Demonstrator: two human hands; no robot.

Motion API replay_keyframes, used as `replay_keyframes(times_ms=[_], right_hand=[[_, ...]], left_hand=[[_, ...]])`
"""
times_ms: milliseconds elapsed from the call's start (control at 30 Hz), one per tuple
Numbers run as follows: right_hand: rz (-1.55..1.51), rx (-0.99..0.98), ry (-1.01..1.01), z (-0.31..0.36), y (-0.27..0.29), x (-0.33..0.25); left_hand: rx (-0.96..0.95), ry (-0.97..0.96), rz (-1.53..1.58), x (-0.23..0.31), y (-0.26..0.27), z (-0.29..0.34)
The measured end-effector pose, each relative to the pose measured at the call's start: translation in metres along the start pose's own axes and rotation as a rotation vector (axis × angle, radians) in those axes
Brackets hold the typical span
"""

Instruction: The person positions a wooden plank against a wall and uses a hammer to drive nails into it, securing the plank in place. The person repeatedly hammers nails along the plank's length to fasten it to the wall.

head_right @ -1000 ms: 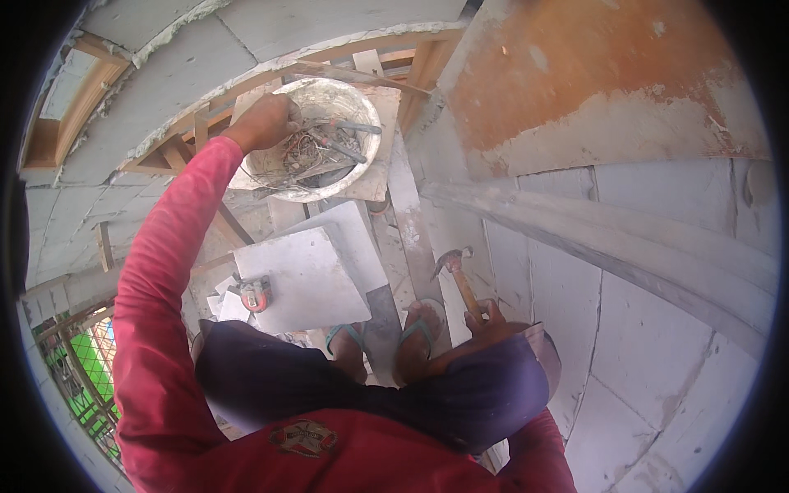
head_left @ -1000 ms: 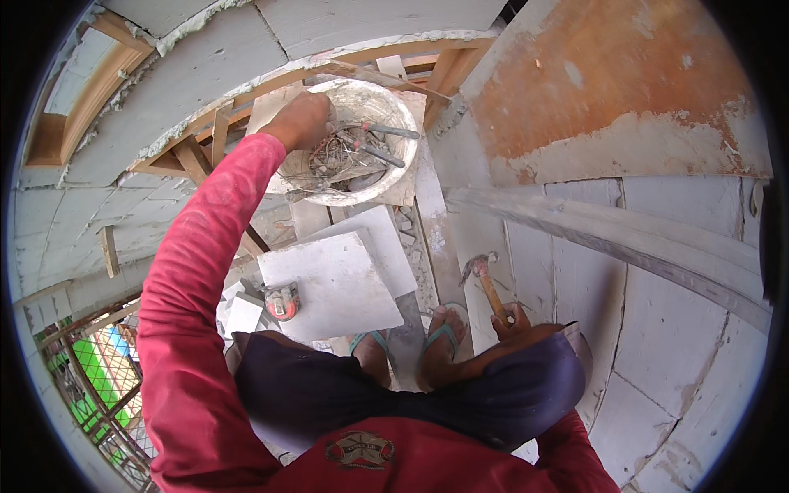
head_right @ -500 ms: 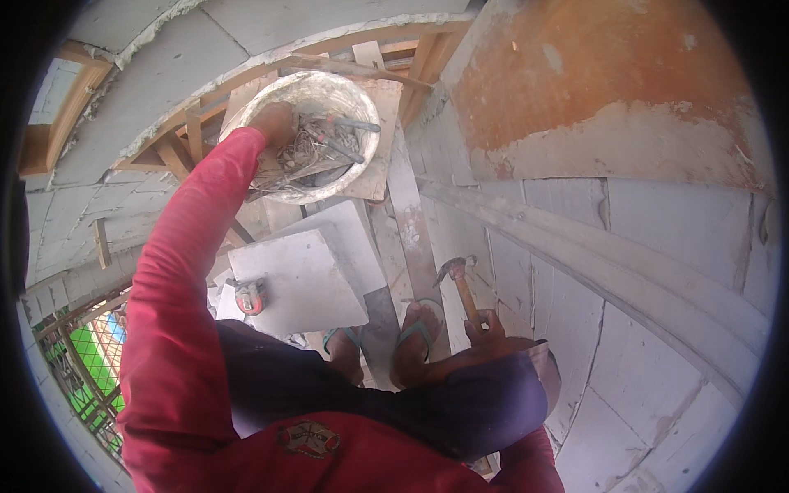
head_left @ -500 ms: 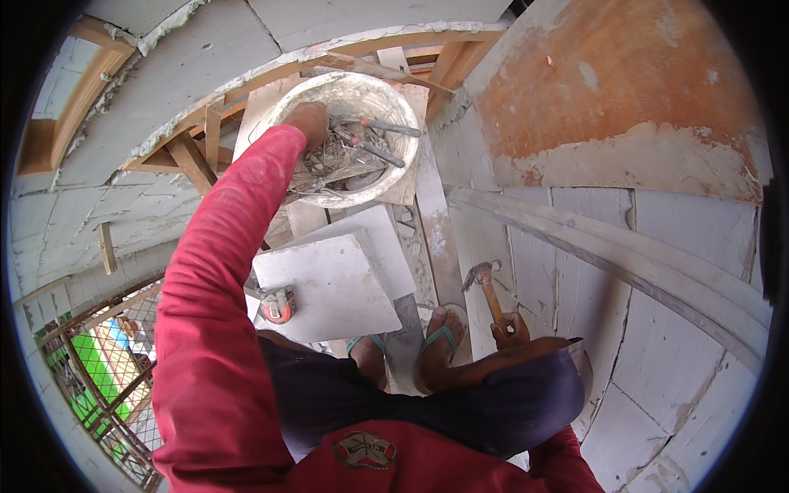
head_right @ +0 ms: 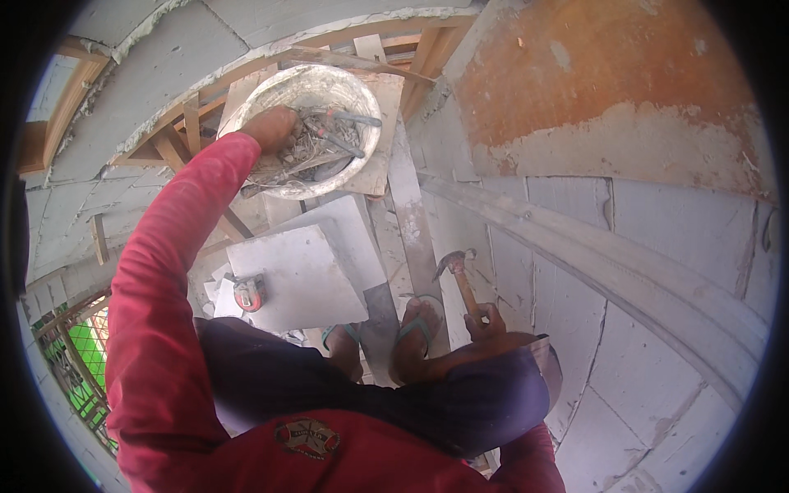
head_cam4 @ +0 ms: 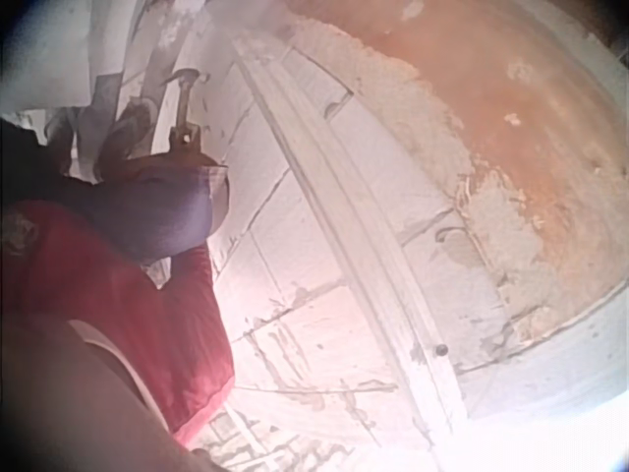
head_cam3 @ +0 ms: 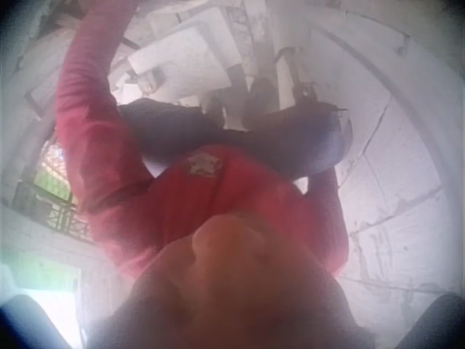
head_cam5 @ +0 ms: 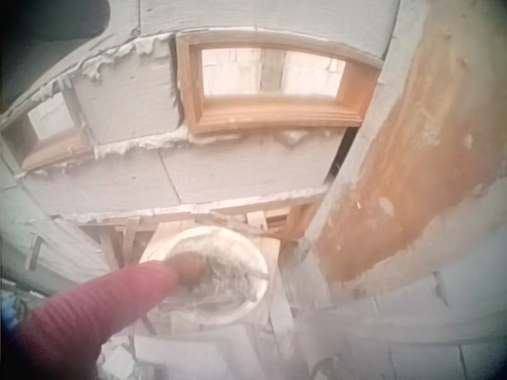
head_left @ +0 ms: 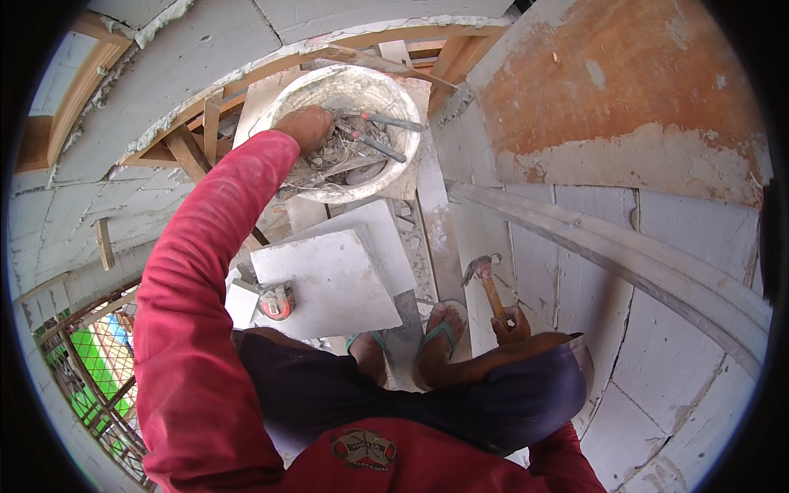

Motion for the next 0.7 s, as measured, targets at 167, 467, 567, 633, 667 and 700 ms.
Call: replay_keyframes(times_ms=[167,467,567,633,667,700], right_hand=[[-0.02,-0.01,-0.117,0.007,-0.002,0.014],[-0.05,-0.094,-0.215,0.003,-0.005,0.037],[-0.053,-0.116,-0.094,0.007,0.01,0.012],[-0.133,-0.108,-0.061,0.008,0.02,-0.009],[-0.208,-0.092,-0.085,0.015,0.025,-0.017],[-0.256,-0.071,-0.091,0.017,0.029,-0.027]], left_hand=[[0.189,-0.101,0.293,-0.013,0.045,0.036],[0.348,-0.316,1.135,0.029,0.109,0.132],[0.338,-0.5,1.36,0.069,0.121,0.142],[0.269,-0.557,1.439,0.097,0.123,0.138],[0.252,-0.6,1.467,0.111,0.124,0.137],[0.234,-0.662,1.497,0.124,0.127,0.136]])
Point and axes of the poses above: each hand's wrist, its own z-axis away from the middle knuckle, its own y-axis out of the back of the hand, x = y × z, the point moved 10 cm from there along -z, towards the middle knuckle, and after that the axes turned 10 degrees about -x, right-handed, at the moved point
